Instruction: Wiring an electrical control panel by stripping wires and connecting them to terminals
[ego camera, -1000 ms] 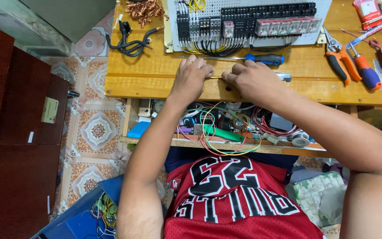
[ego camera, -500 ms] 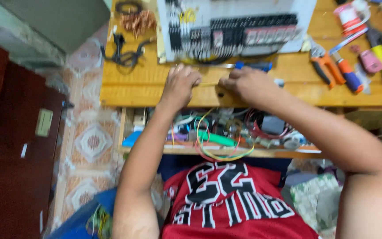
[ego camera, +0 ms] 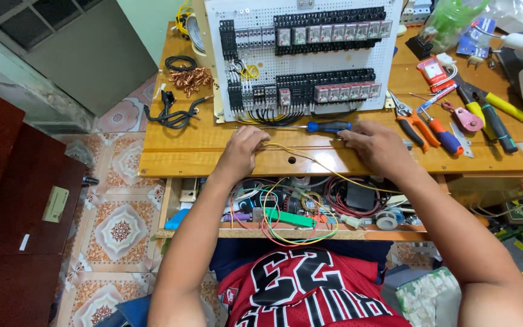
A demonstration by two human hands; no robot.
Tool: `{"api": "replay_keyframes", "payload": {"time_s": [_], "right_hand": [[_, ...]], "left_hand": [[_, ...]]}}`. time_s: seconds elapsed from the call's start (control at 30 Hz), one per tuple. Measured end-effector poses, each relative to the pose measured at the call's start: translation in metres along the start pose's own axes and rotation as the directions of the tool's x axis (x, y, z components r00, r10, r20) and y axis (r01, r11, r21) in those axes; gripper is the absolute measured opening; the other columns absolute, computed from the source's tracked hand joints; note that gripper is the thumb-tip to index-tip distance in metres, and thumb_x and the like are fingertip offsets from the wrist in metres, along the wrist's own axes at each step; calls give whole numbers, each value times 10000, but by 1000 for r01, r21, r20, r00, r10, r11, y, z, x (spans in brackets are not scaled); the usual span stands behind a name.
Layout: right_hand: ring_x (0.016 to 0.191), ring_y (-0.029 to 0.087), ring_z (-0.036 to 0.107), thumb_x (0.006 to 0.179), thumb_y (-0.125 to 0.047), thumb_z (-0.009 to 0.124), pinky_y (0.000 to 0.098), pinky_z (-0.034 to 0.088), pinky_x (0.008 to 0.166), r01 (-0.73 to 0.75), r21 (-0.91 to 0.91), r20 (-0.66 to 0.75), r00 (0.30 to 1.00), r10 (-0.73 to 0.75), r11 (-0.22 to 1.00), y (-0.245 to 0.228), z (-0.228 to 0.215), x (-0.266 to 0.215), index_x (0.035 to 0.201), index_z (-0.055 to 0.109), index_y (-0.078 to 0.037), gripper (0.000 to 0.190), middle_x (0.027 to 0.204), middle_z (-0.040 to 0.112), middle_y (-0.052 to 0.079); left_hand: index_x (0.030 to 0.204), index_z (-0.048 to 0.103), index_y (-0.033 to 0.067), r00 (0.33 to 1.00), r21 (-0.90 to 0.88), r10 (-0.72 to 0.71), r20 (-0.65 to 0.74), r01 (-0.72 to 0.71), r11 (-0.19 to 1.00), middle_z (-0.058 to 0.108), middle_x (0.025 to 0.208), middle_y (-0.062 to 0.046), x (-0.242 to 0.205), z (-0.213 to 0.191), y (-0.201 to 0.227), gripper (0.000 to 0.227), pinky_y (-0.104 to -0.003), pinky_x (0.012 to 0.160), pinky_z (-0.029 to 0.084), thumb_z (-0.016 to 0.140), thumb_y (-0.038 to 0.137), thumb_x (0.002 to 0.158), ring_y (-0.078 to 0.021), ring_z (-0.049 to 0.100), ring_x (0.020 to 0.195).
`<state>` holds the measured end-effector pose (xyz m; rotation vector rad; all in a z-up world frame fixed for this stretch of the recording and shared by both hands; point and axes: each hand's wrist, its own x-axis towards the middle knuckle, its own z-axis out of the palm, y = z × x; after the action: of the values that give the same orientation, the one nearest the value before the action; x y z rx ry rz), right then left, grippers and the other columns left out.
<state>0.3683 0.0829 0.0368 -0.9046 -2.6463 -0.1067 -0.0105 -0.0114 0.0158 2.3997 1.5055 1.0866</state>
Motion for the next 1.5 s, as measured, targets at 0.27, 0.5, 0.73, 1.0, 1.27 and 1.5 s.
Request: {"api": "replay_keyframes", "payload": {"time_s": [0.27, 0.5, 0.73, 1.0, 1.27, 1.5], "right_hand": [[997, 243, 716, 907, -338, 781, 383, 568, 857, 23, -7, -282, 959, -24, 1000, -9, -3, 10, 1135, 764, -248, 246, 1035, 712, -11], [970, 358, 730, 945, -166, 732, 451, 589, 811, 58, 581, -224, 970, 91, 812, -113, -68, 54, 1240, 739, -108, 301, 1031, 766, 114], [683, 137, 684, 1028, -73, 642, 269, 578, 659, -24, 945, -95, 934, 344, 327, -112, -19, 58, 1125, 738, -15, 149, 746, 736, 85], [688, 114, 704, 1014, -20, 662, 255, 610, 643, -65, 996, 32, 892, 452, 58, -124, -24, 52, 1112, 698, 56, 129, 774, 742, 135], [687, 141, 737, 910, 25, 780, 279, 642, 621, -76, 995, 99, 880, 464, -68, -131, -17, 47, 1037, 680, 80, 171, 796, 746, 179], [777, 124, 709, 934, -31, 799, 299, 601, 696, -28, 975, -68, 907, 415, 221, -112, -22, 48, 1089, 711, 31, 188, 818, 749, 143]], "left_hand": [[1025, 708, 156, 959, -177, 49, -280, -101, 979, 690, 904, -3, 11, 2, 20, 48, -368, 823, 558, 688, 153, 982, -267, 696, 878], [1041, 760, 164, 961, -398, -35, -273, -80, 914, 754, 853, 10, 46, -16, 71, 227, -324, 775, 599, 832, 75, 846, -205, 740, 804], [1184, 664, 113, 921, -845, -304, -242, -46, 533, 744, 1038, -47, 65, -13, 89, 365, -285, 888, 609, 840, 44, 872, -130, 742, 919], [1010, 751, -4, 940, -927, -308, -149, -24, 373, 726, 962, -124, 53, 51, 71, 149, -297, 700, 614, 821, 19, 881, -132, 723, 798], [963, 707, -52, 971, -988, -209, -114, -87, 131, 616, 899, -170, 50, 49, 77, 40, -313, 538, 571, 713, -13, 956, -181, 658, 699], [876, 701, -12, 985, -945, -152, -84, -30, 326, 621, 956, -124, 49, 27, 89, 156, -262, 748, 551, 692, 85, 998, -138, 637, 881]]}}
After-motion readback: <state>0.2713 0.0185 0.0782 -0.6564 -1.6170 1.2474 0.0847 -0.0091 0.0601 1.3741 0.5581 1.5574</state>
